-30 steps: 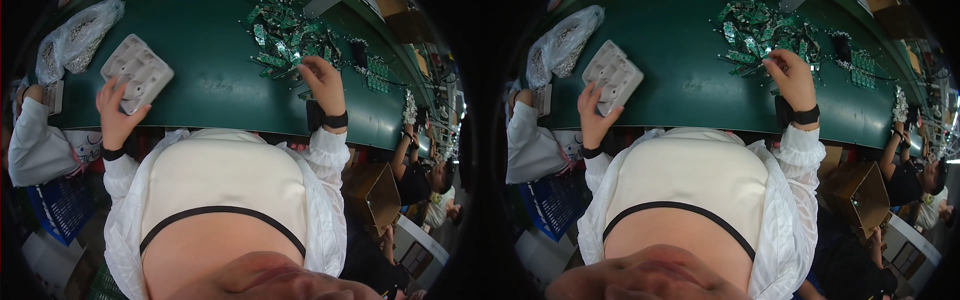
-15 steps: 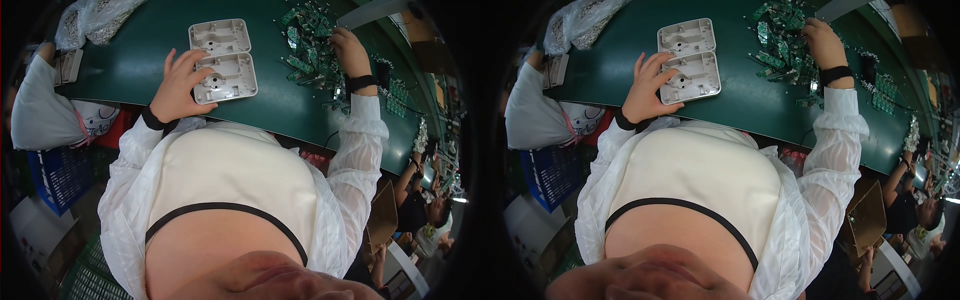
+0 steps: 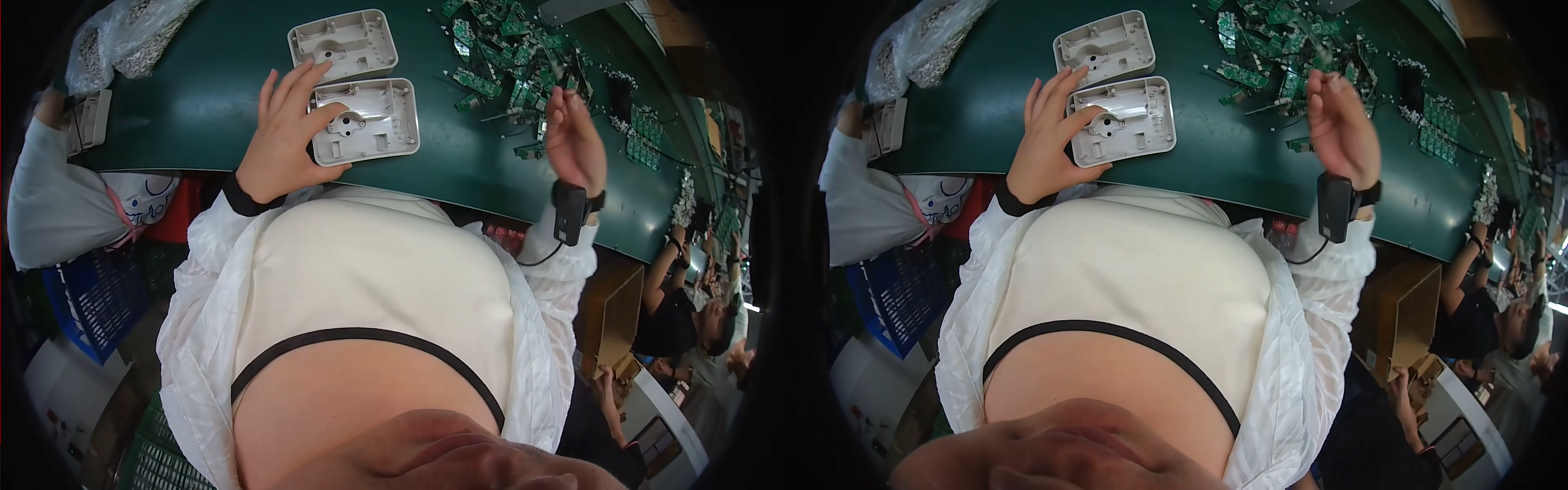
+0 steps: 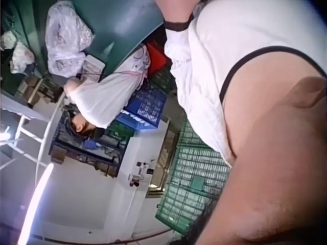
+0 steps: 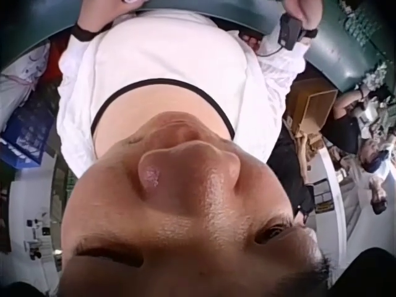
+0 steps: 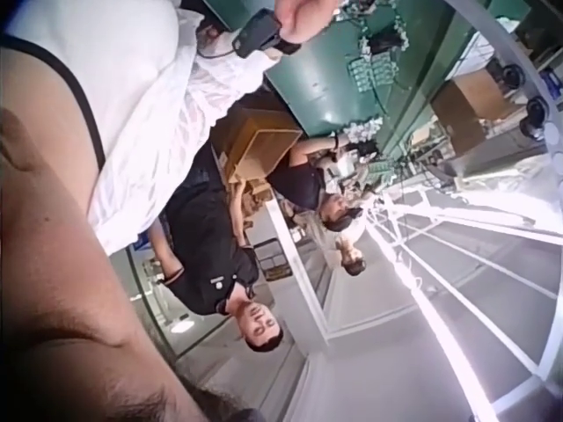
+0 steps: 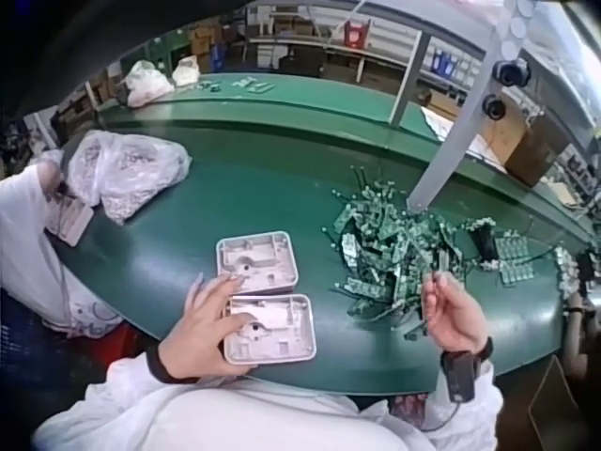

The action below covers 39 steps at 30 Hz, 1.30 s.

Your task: The person picks up a wire from a bundle, connects it to a circuit board, and then places the circuit board into a plastic housing. They thread the wire through the housing and set the completed assembly on the table.

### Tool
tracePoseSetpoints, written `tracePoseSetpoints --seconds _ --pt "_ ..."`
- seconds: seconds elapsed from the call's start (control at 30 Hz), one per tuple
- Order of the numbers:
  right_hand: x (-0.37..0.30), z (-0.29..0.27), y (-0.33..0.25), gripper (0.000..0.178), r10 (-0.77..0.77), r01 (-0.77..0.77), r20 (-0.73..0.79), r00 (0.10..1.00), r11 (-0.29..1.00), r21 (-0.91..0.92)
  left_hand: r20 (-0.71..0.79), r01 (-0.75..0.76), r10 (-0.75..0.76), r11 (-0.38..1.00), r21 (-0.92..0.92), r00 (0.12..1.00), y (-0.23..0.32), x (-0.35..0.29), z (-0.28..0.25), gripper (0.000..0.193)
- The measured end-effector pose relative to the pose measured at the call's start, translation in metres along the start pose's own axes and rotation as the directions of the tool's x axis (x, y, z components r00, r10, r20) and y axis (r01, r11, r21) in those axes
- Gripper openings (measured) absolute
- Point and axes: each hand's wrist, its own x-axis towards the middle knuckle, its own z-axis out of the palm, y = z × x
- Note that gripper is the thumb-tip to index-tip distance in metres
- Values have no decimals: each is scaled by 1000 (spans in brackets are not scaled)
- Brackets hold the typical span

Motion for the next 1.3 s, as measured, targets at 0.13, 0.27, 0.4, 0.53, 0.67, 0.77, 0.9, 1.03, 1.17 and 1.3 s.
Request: tracePoseSetpoints --seconds 0.13,0.27,0.4,0.53,0.67,0.77,0.9,1.03,1.17,1.3 --pt "-10 -2 49 13 96 -226 219 971 663 714 -10 -52 52 997 -49 999 16 11 5 62" --pt "-25 5 69 14 -141 13 150 978 768 640 32 -63 67 991 -121 997 27 19 17 61" --pt "-45 15 76 14 -259 267 -75 963 955 131 86 -32 52 975 -218 995 31 26 29 62" --pt "-54 34 82 13 -234 221 -62 970 961 -165 88 -7 36 952 -305 995 32 27 38 69" --pt "-54 51 94 13 -216 213 30 976 911 -353 67 -12 36 947 -320 997 32 26 43 81" --pt "-54 64 102 14 -205 219 82 975 865 -451 49 -5 24 933 -359 999 34 26 44 92" --pt "-52 76 103 14 -188 215 107 976 795 -567 -27 -8 -2 922 -387 1000 38 25 46 107" --pt "-55 87 102 13 -220 256 135 966 756 -602 -30 -19 9 934 -357 1000 37 23 47 113" --pt "-56 94 104 12 -246 271 134 960 692 -669 -81 -26 -3 938 -345 997 42 25 42 111" --pt "-58 99 108 13 -285 316 164 944 644 -697 -87 -1 -32 932 -362 996 45 23 42 111"
